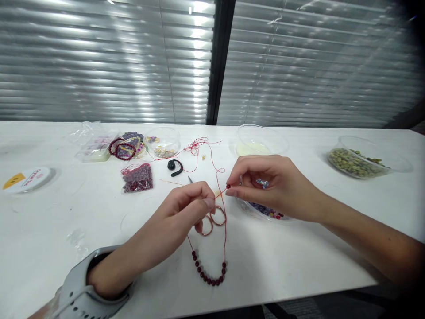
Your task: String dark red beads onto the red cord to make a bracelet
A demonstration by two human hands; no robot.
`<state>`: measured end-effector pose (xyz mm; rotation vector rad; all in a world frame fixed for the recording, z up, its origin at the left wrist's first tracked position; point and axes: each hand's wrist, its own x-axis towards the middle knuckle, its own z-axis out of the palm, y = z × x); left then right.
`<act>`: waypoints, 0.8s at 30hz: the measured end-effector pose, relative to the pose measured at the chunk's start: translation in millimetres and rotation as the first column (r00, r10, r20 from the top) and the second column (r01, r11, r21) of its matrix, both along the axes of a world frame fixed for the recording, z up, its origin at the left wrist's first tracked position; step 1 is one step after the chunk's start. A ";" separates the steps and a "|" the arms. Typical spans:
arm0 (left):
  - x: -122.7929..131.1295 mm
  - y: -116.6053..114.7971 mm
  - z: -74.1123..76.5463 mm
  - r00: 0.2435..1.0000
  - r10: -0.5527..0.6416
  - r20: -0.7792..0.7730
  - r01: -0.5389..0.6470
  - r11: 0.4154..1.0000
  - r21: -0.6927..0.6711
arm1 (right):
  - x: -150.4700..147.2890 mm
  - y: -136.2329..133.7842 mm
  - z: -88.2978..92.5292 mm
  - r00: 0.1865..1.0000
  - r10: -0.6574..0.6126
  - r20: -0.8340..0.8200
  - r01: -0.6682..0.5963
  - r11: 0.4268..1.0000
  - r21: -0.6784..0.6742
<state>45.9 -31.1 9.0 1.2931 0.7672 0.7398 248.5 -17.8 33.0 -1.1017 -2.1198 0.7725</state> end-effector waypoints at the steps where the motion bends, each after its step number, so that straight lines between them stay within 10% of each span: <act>1: -0.2 -0.1 -0.2 1.000 -0.002 -0.004 0.002 1.000 0.000 | 0.1 -0.2 0.4 1.000 0.008 0.003 -0.008 1.000 0.017; 24: 1.1 0.8 1.2 0.992 -0.066 -0.105 0.067 0.998 0.001 | -3.2 -13.8 -3.6 0.972 -0.039 0.233 -0.076 0.882 0.465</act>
